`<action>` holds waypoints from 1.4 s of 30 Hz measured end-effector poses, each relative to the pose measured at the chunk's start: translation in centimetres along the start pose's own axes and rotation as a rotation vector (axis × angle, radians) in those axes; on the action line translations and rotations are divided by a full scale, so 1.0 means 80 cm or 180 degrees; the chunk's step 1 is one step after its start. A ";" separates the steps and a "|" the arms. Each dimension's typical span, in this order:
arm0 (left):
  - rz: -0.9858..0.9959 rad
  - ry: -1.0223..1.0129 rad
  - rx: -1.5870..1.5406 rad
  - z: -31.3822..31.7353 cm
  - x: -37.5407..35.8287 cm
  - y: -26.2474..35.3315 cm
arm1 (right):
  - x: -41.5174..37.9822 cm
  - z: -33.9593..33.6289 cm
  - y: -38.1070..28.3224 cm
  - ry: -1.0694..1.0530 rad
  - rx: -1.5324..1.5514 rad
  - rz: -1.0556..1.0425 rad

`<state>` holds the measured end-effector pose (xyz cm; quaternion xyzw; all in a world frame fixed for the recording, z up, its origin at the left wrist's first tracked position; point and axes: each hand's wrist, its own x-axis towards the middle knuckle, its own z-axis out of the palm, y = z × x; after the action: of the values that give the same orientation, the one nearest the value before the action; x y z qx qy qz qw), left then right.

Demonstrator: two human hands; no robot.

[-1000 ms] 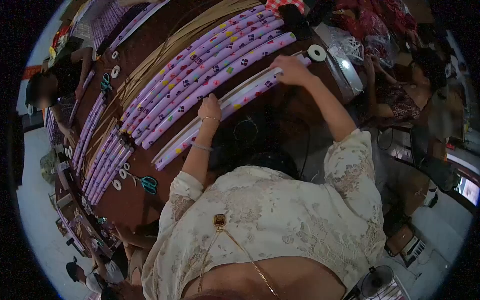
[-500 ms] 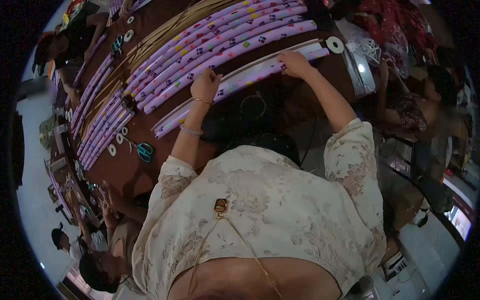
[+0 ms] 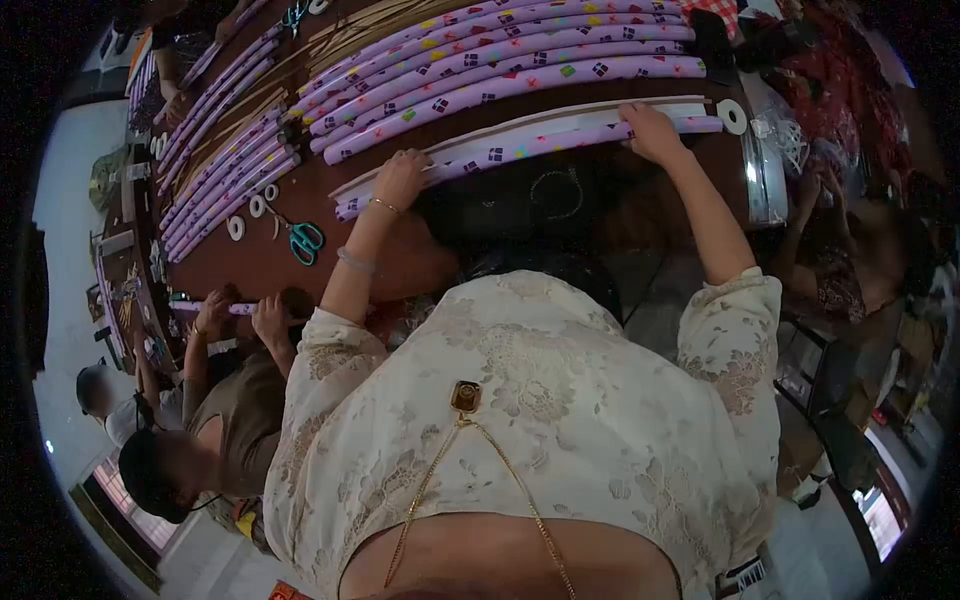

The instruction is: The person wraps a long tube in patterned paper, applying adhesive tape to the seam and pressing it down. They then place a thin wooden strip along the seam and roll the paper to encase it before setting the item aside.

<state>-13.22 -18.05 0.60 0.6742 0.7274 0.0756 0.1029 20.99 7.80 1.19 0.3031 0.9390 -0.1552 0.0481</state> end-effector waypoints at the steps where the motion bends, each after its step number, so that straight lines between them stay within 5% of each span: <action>1: 0.0088 -0.0192 -0.0037 0.003 0.001 -0.005 | 0.001 0.002 0.001 0.0009 -0.0087 -0.0002; 7: 0.0486 -0.1074 -0.0440 0.006 0.016 -0.030 | 0.001 0.013 0.003 0.0248 -0.0326 -0.0033; 10: 0.0267 -0.0743 0.0047 -0.009 0.008 -0.023 | -0.004 0.011 -0.010 0.0544 -0.0381 -0.0045; 11: 0.0432 -0.0098 0.0149 0.001 0.000 -0.030 | -0.006 0.011 -0.016 0.0752 -0.0347 -0.0067; 18: -0.0111 -0.0064 -0.0083 0.009 -0.018 -0.012 | 0.000 0.022 -0.018 0.0328 -0.0108 0.0265; 24: -0.0301 -0.0273 0.0022 -0.004 -0.017 -0.007 | 0.016 0.000 0.002 -0.0584 0.0510 -0.0308; 31: -0.0345 0.0274 0.0173 -0.001 -0.023 -0.007 | 0.006 0.016 -0.024 0.0122 -0.0635 -0.0190; 35: -0.0396 0.0245 -0.0439 0.030 -0.030 -0.029 | 0.005 0.021 -0.026 -0.0144 -0.0348 -0.0174; 42: -0.0474 0.0008 0.0032 0.012 -0.038 -0.007 | 0.007 0.026 -0.020 -0.0196 -0.0339 -0.0216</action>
<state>-13.29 -21.16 -0.34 0.6187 0.7760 0.0651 0.1039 19.58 6.26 -0.48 0.2631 0.9538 -0.1158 0.0878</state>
